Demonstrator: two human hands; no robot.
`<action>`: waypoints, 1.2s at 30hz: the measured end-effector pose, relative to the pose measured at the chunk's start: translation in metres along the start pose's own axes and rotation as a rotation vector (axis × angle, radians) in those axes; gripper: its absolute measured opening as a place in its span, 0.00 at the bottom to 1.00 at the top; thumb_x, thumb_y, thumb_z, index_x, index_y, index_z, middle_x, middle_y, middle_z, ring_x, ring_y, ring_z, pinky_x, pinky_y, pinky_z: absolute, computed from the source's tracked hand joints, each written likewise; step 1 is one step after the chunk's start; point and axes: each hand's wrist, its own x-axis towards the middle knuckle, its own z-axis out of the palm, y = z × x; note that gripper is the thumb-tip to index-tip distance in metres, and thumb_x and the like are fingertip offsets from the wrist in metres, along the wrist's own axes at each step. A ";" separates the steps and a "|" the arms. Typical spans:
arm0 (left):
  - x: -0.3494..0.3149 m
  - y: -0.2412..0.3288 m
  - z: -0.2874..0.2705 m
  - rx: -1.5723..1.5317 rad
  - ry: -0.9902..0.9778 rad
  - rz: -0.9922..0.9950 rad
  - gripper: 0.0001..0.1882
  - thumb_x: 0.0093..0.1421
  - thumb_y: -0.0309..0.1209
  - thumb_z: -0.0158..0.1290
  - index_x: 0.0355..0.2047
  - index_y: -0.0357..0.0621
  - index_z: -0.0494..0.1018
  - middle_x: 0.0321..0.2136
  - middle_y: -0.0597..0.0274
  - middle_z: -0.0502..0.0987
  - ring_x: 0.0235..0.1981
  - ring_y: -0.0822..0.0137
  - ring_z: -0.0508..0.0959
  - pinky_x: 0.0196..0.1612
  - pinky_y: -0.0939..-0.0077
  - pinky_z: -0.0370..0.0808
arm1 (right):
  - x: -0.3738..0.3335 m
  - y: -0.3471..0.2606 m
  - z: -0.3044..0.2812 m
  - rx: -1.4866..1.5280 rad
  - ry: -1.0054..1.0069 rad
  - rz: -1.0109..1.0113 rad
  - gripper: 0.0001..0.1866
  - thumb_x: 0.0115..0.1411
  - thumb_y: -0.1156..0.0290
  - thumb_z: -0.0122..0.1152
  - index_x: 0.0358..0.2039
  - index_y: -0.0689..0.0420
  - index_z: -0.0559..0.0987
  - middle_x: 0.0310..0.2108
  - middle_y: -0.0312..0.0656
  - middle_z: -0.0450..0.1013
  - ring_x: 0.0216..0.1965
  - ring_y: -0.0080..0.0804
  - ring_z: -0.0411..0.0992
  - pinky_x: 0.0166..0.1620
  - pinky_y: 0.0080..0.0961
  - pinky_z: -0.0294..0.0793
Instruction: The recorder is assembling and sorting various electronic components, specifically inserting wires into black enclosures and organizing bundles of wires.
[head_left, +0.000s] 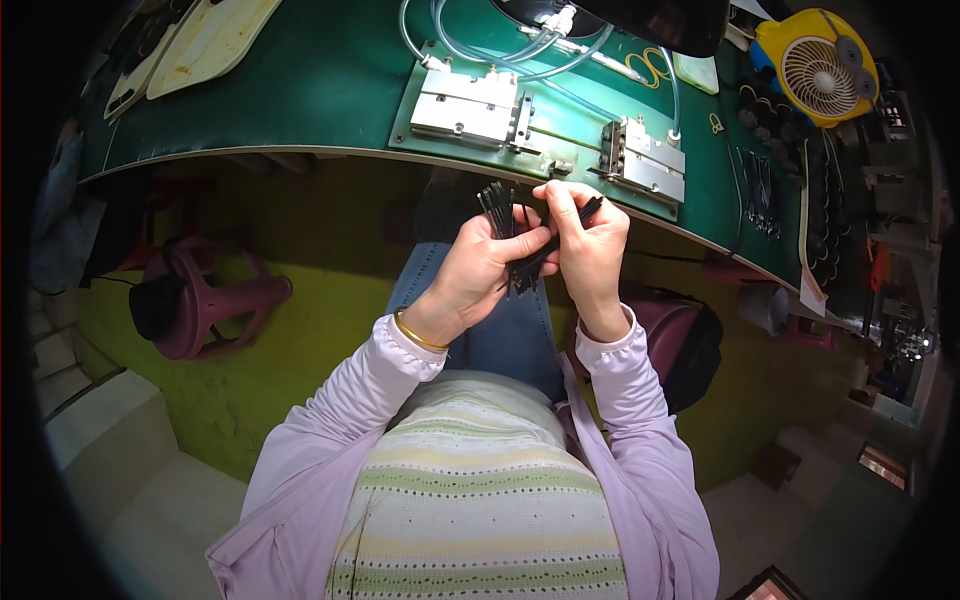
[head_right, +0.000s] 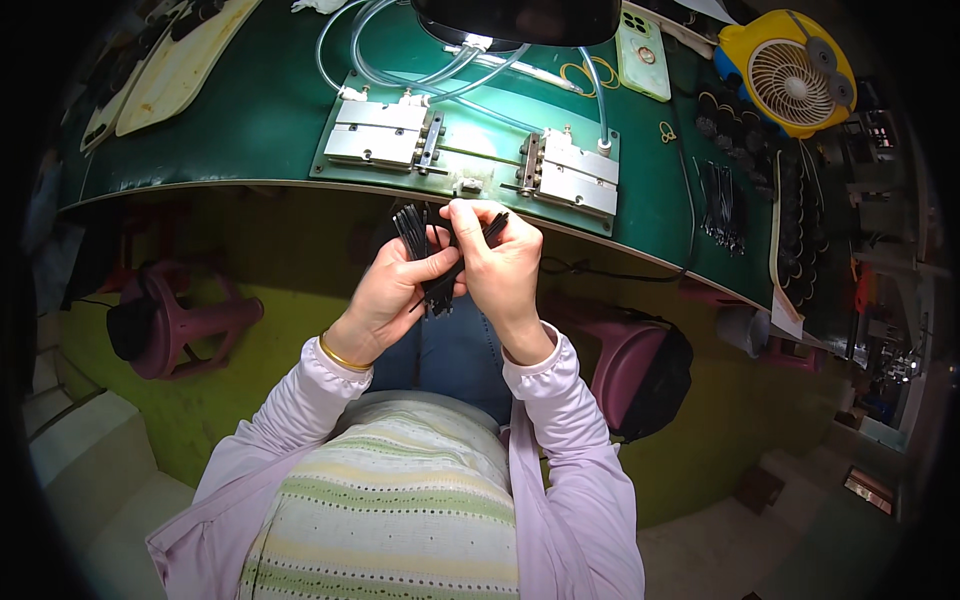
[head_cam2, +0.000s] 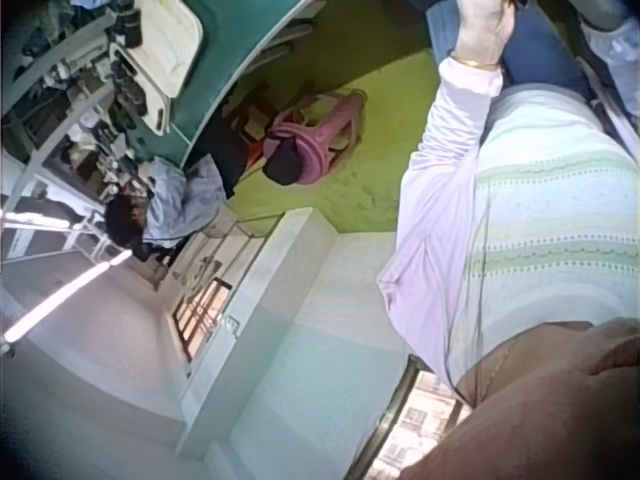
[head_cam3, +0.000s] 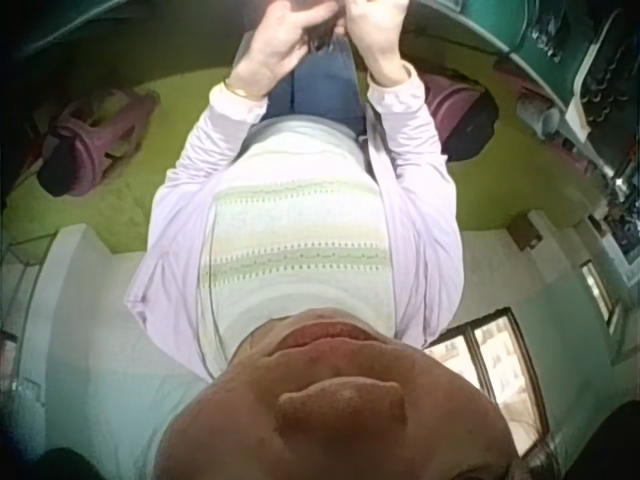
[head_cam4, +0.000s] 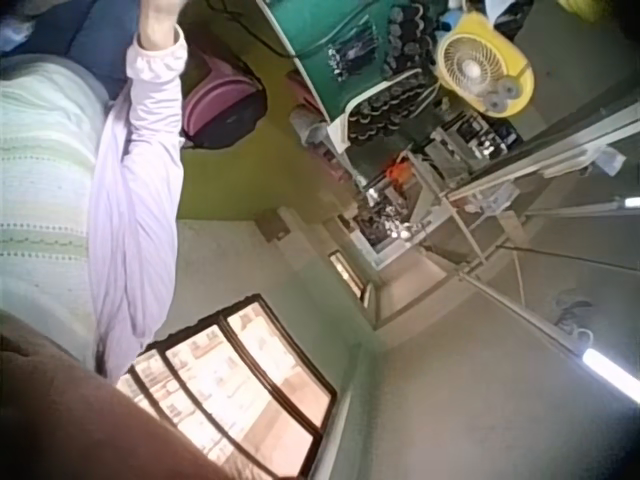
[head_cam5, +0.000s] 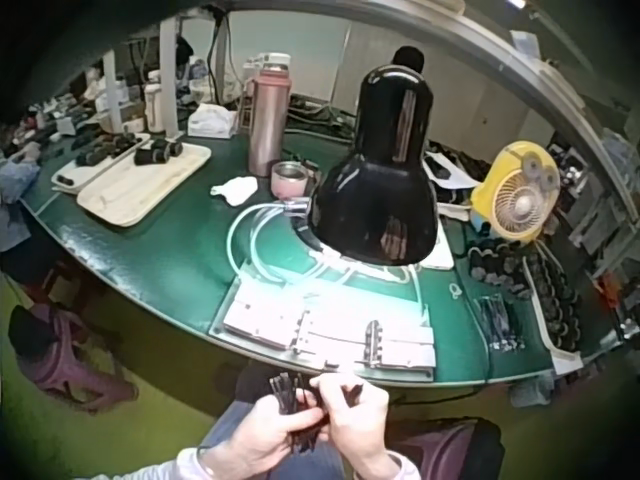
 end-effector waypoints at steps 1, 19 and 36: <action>0.000 0.002 -0.001 0.030 -0.023 0.000 0.03 0.52 0.22 0.49 0.26 0.39 0.66 0.23 0.64 0.70 0.23 0.71 0.74 0.27 0.79 0.74 | -0.001 -0.001 0.001 0.002 0.000 -0.009 0.07 0.53 0.71 0.54 0.25 0.62 0.75 0.17 0.37 0.72 0.10 0.12 0.62 0.10 0.08 0.58; 0.004 -0.004 -0.002 0.016 -0.065 0.018 0.03 0.54 0.24 0.48 0.29 0.40 0.66 0.29 0.63 0.72 0.26 0.72 0.74 0.31 0.79 0.75 | 0.007 0.002 0.001 0.025 0.065 0.117 0.10 0.56 0.71 0.49 0.26 0.63 0.75 0.10 0.26 0.59 0.09 0.09 0.52 0.12 0.08 0.49; 0.008 -0.004 0.005 0.016 -0.070 0.031 0.03 0.53 0.24 0.49 0.28 0.40 0.66 0.28 0.62 0.72 0.26 0.72 0.74 0.30 0.79 0.75 | 0.012 0.003 -0.005 0.118 0.047 0.150 0.10 0.53 0.70 0.52 0.22 0.62 0.75 0.11 0.30 0.64 0.09 0.11 0.57 0.10 0.08 0.53</action>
